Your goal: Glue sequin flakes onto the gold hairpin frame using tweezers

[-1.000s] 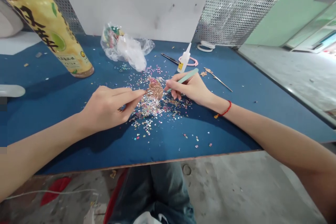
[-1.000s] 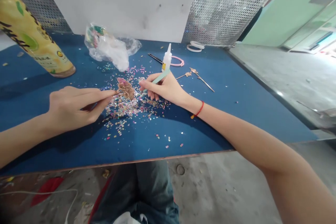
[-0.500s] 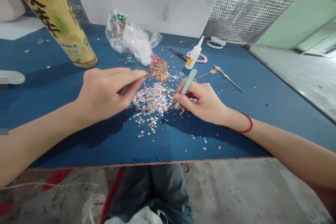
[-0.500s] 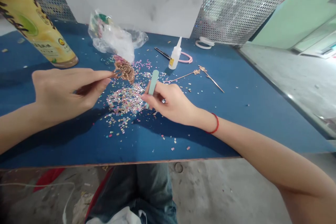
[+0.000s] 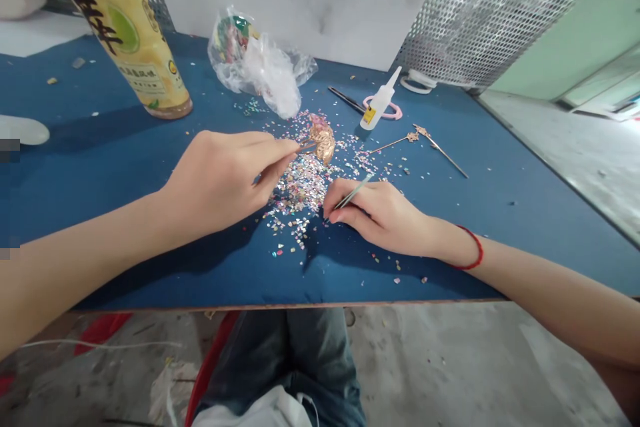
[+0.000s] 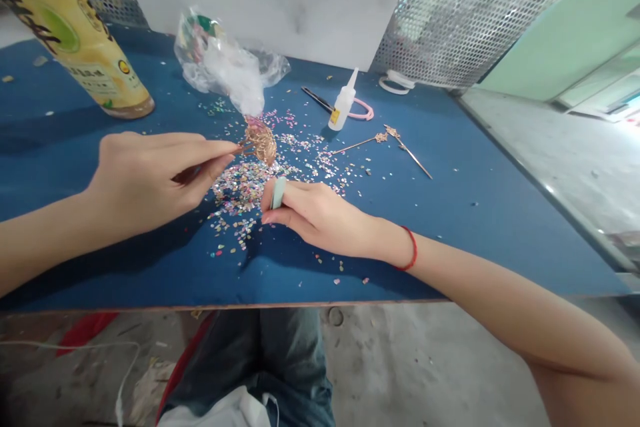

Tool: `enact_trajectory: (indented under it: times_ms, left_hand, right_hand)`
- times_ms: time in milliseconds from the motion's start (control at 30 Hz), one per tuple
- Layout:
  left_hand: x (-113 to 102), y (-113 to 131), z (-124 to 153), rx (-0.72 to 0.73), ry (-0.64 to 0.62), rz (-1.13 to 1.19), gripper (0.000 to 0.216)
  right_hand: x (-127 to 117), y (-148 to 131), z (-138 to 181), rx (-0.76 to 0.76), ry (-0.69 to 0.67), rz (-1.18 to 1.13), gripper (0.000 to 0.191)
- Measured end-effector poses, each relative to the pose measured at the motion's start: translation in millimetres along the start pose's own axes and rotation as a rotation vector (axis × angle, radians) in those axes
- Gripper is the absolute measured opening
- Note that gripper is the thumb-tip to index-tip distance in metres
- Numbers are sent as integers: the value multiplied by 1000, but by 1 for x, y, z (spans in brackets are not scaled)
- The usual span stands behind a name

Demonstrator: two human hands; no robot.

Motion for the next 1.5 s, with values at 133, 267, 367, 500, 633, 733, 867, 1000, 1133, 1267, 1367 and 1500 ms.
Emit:
enact_trajectory:
  times_ms: [133, 267, 367, 500, 633, 733, 867, 1000, 1133, 1267, 1367, 1500]
  left_hand:
    - [0, 4, 0, -6, 2, -2, 19]
    - [3, 4, 0, -18, -25, 8, 19]
    - [4, 4, 1, -25, -42, 3, 20]
    - [4, 3, 2, -29, -50, 4, 21]
    - [4, 4, 2, -35, -76, 9, 22]
    - [4, 5, 2, -27, -82, 20, 20]
    - [2, 8, 1, 1, -60, 35, 17]
    - [2, 13, 1, 22, -68, 67, 15]
    - [2, 19, 0, 48, -71, 99, 16]
    - [3, 25, 0, 100, -106, 139, 17]
    - [2, 30, 1, 137, -135, 151, 17]
    - [2, 34, 3, 153, -149, 152, 17]
  right_hand:
    - [3, 2, -1, 34, -57, -55, 23]
    - [4, 2, -3, 44, -64, -60, 24]
    - [3, 1, -5, 25, -47, -52, 22]
    - [3, 0, -5, -1, -37, -60, 22]
    - [3, 1, -3, -3, -20, -47, 23]
    - [-3, 1, -2, -24, 82, -51, 24]
    - [-21, 5, 3, -26, 405, -97, 27]
    - [-35, 10, 11, 7, 665, -89, 25]
    - [-35, 11, 15, 56, 722, 1, 30]
    - [-33, 9, 16, 5, 720, 26, 31]
    - [-32, 5, 15, -90, 689, 8, 25]
    - [-28, 4, 14, -104, 656, 13, 26]
Point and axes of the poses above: each hand's wrist, its own z-axis away from the middle knuckle, its own x-axis out of the palm, y = z × x, the point moved 5 cm from there along -z, towards the middle knuckle, and after that the axes turned 9 degrees about x, right-handed, at the moved point
